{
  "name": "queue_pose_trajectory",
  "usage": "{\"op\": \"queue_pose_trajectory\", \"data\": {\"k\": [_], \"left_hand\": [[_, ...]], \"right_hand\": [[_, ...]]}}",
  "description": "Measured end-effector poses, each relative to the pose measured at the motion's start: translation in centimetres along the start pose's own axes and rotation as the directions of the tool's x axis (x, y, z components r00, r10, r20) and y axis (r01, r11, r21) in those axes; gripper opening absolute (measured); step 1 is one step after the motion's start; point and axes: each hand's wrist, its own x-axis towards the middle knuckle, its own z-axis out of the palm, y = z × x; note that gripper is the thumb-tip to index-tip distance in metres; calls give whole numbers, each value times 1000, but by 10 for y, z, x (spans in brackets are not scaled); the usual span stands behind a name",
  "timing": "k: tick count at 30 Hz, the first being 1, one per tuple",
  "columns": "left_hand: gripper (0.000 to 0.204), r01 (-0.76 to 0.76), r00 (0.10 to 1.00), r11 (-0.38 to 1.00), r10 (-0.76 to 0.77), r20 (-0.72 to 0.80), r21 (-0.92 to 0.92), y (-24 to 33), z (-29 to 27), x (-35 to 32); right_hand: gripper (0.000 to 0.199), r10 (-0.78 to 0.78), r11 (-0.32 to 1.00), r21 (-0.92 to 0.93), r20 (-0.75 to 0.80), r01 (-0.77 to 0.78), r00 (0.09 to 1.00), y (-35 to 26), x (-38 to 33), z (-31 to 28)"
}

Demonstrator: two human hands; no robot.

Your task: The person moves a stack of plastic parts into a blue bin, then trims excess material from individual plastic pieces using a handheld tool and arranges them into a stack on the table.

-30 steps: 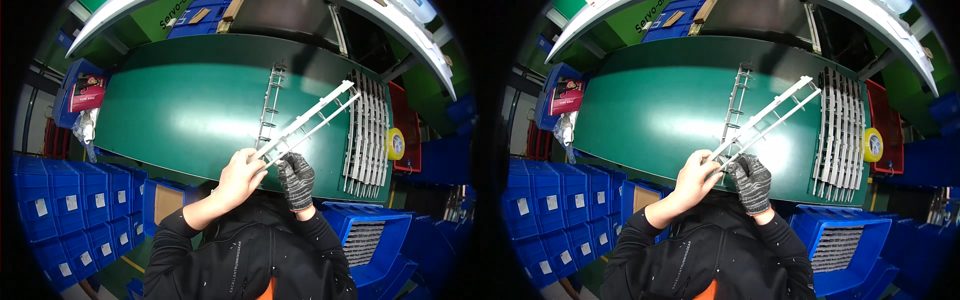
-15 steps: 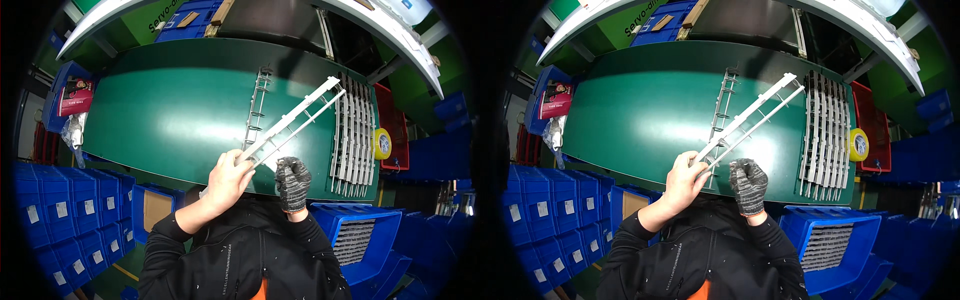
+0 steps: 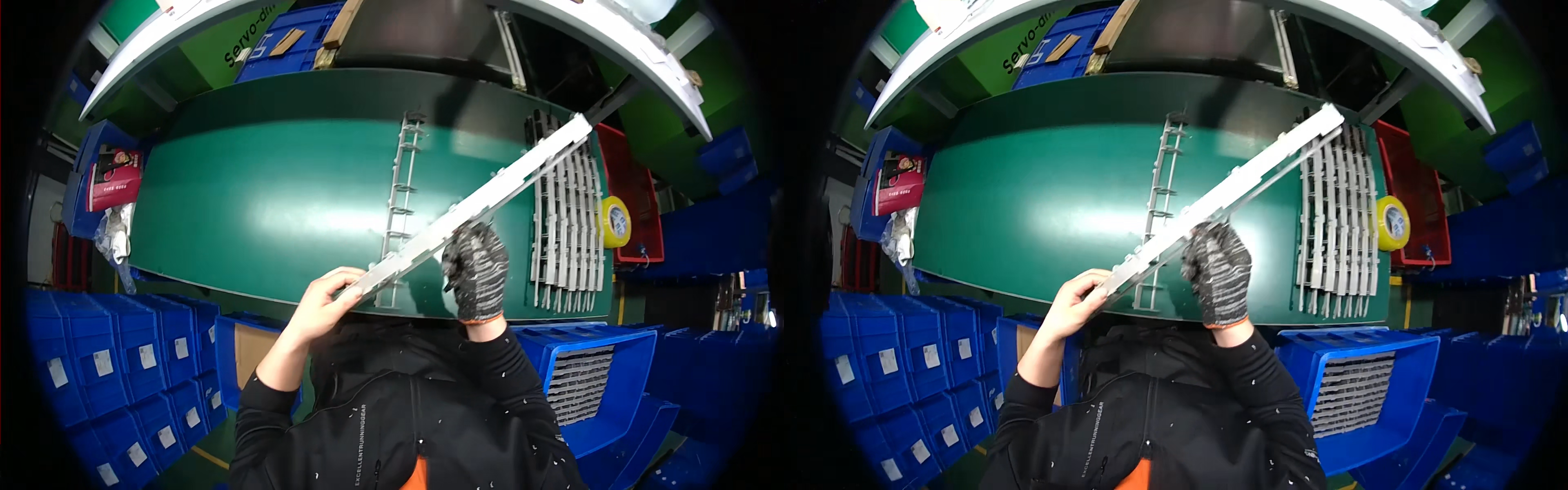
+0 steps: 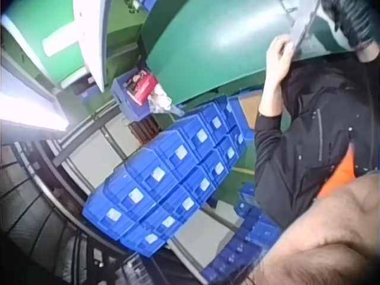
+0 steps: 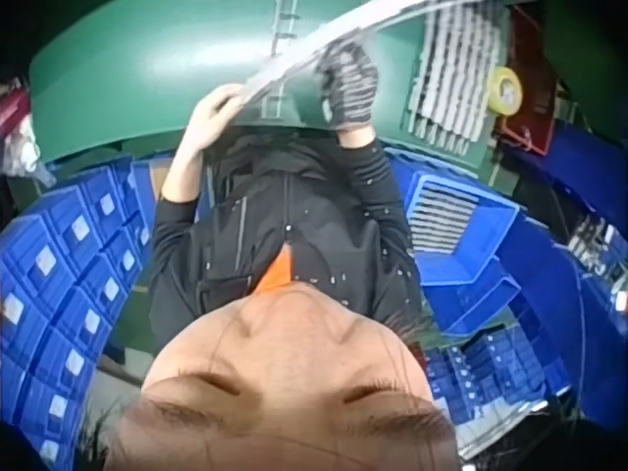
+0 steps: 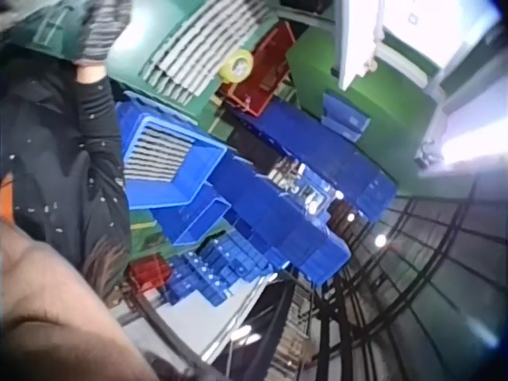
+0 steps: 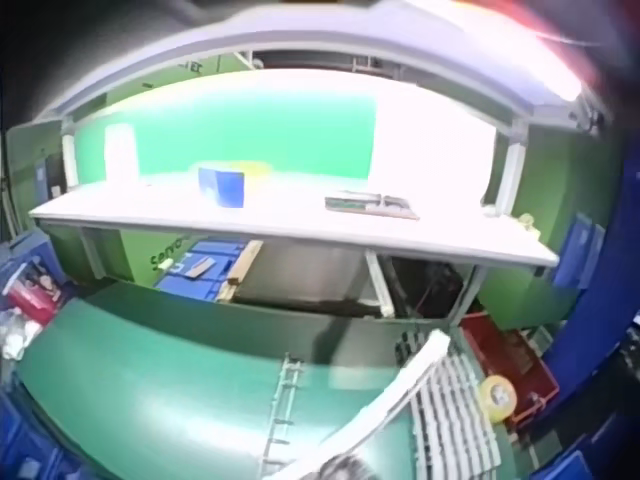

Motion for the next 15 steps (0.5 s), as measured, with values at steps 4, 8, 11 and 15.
{"op": "queue_pose_trajectory", "data": {"k": [4,8,11,15], "left_hand": [[15,-69,997,983,62,-46,-170,0,16,6],[18,-64,989,895,-2,-148,-442,4,30,13],[20,-47,988,835,-42,-148,-548,6,34,14],[20,-24,978,830,-95,-183,-558,8,38,16]], "right_hand": [[10,-129,892,-423,101,160,986,2,-6,12],[15,-192,487,-627,602,608,775,23,-19,7],[16,-224,422,-657,592,624,774,31,-21,7],[16,-184,422,-699,557,577,810,34,-22,7]]}}
